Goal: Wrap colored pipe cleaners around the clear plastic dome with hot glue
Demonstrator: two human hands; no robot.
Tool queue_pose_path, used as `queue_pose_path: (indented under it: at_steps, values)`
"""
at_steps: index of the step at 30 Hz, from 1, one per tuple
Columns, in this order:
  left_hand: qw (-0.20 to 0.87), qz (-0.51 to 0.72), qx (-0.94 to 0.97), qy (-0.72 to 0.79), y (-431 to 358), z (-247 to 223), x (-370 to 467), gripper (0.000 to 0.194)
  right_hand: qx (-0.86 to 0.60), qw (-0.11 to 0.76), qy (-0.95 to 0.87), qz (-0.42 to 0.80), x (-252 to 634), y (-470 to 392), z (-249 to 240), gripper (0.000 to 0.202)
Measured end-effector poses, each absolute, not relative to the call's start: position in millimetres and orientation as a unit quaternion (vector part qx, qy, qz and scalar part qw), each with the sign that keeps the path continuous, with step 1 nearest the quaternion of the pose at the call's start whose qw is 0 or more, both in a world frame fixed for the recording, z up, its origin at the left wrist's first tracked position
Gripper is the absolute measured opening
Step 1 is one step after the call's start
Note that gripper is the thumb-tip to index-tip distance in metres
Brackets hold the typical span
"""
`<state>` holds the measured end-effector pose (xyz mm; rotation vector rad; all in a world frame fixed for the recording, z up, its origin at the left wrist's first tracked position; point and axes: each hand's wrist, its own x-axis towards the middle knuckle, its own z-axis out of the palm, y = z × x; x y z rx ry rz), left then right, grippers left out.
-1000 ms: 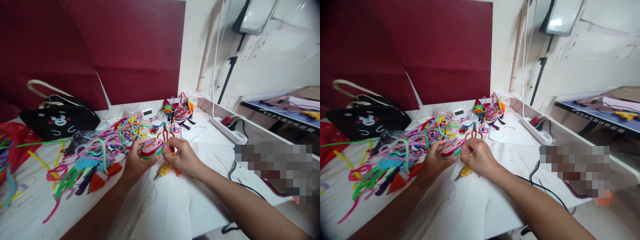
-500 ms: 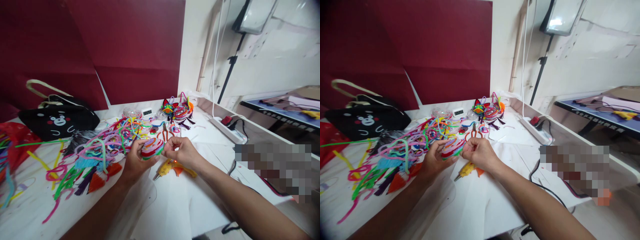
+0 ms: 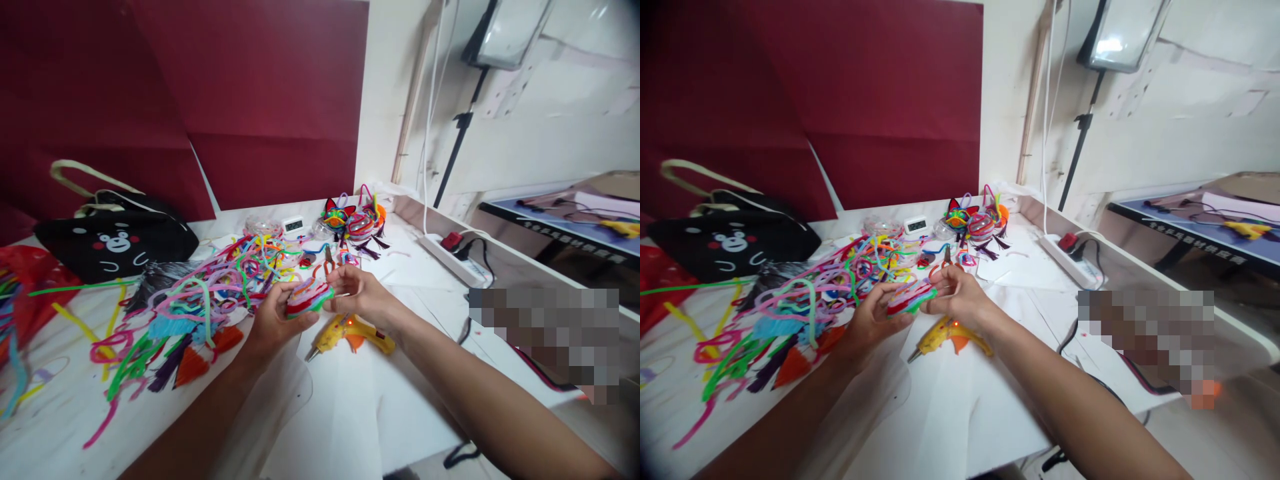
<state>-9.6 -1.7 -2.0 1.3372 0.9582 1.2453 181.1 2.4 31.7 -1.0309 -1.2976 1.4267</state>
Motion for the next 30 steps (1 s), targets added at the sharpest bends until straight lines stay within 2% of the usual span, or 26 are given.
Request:
queue_pose_path:
  at_steps: [13, 30]
  values:
    - [0.557, 0.491, 0.547, 0.387, -3, -3, -12, 0.056, -0.439, 0.444, -0.508, 0.594, 182, 3, 32, 0.045]
    - [0.522, 0.530, 0.528, 0.410, 1, -4, -11, 0.055, -0.401, 0.435, -0.504, 0.629, 177, 6, 29, 0.048]
